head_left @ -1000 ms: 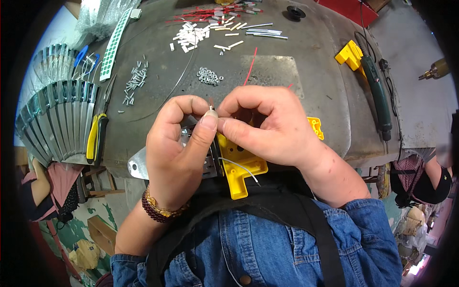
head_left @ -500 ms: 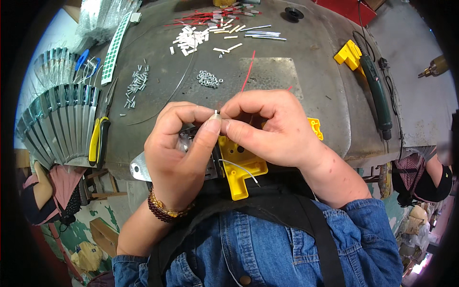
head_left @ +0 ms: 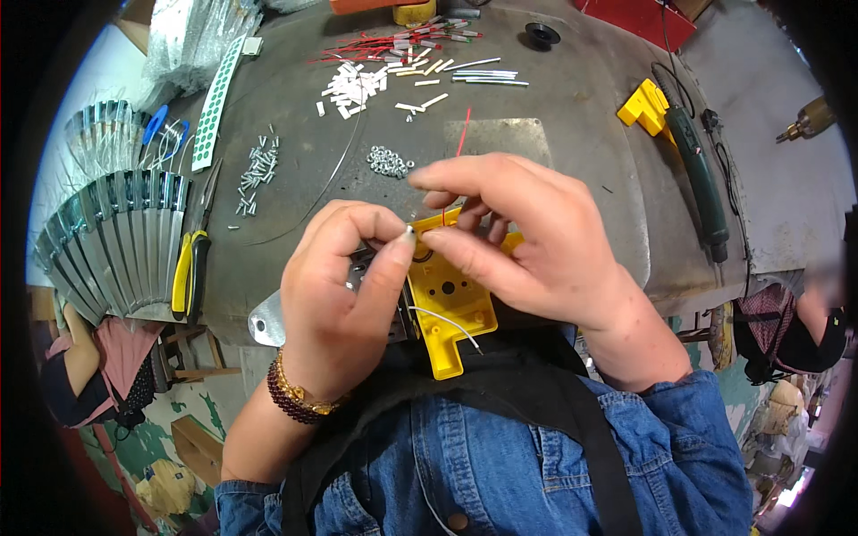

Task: Assembling and soldering internal wiring components into a yellow power tool housing.

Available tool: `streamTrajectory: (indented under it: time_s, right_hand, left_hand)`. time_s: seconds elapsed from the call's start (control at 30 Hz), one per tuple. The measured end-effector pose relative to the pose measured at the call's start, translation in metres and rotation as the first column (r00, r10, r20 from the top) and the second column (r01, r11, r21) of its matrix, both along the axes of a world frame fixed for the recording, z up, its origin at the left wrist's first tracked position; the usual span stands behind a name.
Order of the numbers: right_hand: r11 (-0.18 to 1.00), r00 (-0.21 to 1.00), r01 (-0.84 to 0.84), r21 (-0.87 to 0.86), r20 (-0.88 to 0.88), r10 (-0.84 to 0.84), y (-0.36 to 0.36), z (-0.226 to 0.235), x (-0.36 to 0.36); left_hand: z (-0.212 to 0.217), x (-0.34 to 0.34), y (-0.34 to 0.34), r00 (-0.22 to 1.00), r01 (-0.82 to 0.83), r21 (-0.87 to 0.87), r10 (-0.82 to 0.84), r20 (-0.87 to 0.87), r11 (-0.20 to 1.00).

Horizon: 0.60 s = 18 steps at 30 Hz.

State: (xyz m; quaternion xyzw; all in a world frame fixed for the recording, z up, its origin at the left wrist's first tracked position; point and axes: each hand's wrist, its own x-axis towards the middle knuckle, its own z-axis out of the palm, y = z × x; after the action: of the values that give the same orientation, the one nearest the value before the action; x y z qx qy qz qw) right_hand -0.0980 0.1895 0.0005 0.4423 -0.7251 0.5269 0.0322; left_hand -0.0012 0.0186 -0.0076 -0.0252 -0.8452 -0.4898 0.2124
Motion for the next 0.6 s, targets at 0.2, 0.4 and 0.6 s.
streamTrajectory:
  time_s: [0.2,0.4,0.6]
  right_hand:
    - [0.982,0.922,0.005,0.191,-0.38,0.069,0.007,0.011,-0.001]
    - [0.971,0.878,-0.003,0.239,-0.464,0.117,0.008,0.016,0.001]
    - [0.932,0.926,0.03,0.36,-0.362,0.11,0.016,0.013,0.011]
  left_hand:
    - [0.009,-0.005,-0.008,0.971,0.032,-0.444,-0.132,-0.197,0.895]
    - [0.024,-0.021,-0.021,0.925,0.373,-0.29,-0.378,0.039,0.881]
    - [0.033,-0.024,-0.021,0.855,0.461,-0.174,-0.384,0.348,0.87]
